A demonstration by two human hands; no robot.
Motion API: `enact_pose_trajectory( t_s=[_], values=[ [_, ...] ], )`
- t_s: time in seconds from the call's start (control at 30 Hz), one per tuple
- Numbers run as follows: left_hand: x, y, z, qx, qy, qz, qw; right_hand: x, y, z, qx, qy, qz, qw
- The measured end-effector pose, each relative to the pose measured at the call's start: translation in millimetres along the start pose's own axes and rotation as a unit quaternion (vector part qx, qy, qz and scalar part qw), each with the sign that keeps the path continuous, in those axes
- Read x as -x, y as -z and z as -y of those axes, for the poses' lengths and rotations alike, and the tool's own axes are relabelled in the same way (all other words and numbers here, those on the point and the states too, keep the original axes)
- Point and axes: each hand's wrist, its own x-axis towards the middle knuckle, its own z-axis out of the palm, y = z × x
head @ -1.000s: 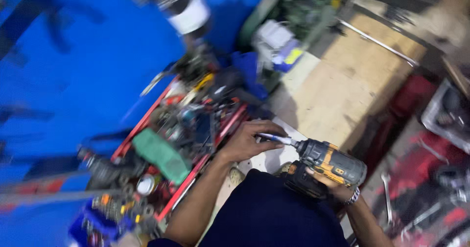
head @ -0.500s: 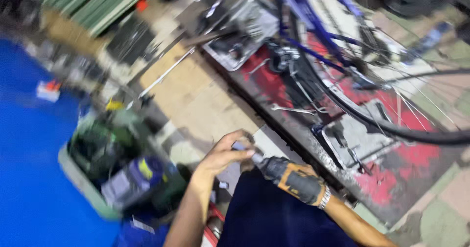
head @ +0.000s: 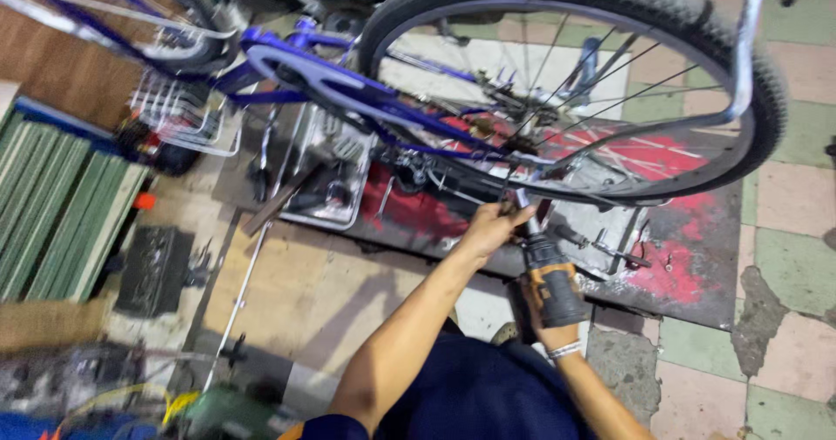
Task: The person works on a blue bicycle mounted upside down on a repair stand. They use a wrench to tighten the rear axle nuts and a power drill to secure the wheel. The person also adjusts the chain and spins the rear wheel to check alignment.
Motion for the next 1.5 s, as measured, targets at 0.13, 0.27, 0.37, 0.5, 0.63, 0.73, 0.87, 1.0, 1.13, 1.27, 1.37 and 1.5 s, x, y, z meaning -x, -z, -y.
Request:
enact_pose_trajectory(
  t_s=[0.13, 0.27, 0.37, 0.5, 0.63, 0.73, 0.87, 1.0, 1.13, 1.27, 1.37, 1.5],
  values=[
    [-28.4, 26.5, 0.3, -0.006, 0.009, 0.027, 1.0, 5.5, -48.3, 0.9, -0.061, -0.068, -0.023, 0.996],
    [-44.1, 40.6, -11.1, -0.042, 0.037, 0.037, 0.998, 0.0, -83.4, 18.1, -0.04, -0.092, -0.033, 0.994],
    [-54.3, 54.8, -19.5, -0.055, 0.059, 0.062, 0.995, -4.8, -105.7, 36.9, -0.03, -0.187, -0.049, 0.981],
    [-69.0, 59.4, -20.5, -0.073, 0.046, 0.079, 0.993, -9.5, -148.9, 52.7, -0.207, -0.374, -0.157, 0.89],
    [-71.2, 67.6, -13.2, -0.067, 0.031, 0.099, 0.992, -2.5, -187.7, 65.3, -0.436, -0.443, -0.26, 0.738],
    [-80.7, 75.3, -20.7, -0.047, 0.037, 0.164, 0.985, -16.3, -202.2, 78.5, -0.548, -0.458, -0.304, 0.63],
    [-80.0, 84.4, -30.6, -0.082, 0.079, 0.178, 0.978, -36.2, -216.0, 93.4, -0.533, -0.491, -0.308, 0.617],
    [-85.1, 84.0, -34.0, -0.047, 0.111, 0.184, 0.976, -38.1, -214.5, 94.1, -0.589, -0.46, -0.291, 0.597],
    [-86.5, 87.2, -28.2, -0.028, 0.112, 0.205, 0.972, -39.9, -212.9, 94.1, -0.59, -0.443, -0.3, 0.605],
    [-89.1, 88.6, -29.9, -0.039, 0.15, 0.209, 0.966, -46.7, -209.2, 99.6, -0.546, -0.476, -0.314, 0.614],
    [-89.0, 89.7, -32.3, -0.054, 0.152, 0.212, 0.964, -46.6, -210.0, 98.4, -0.548, -0.482, -0.316, 0.606],
    [-89.9, 88.3, -31.9, -0.034, 0.158, 0.214, 0.963, -43.5, -211.5, 91.7, -0.607, -0.451, -0.3, 0.582]
  ],
)
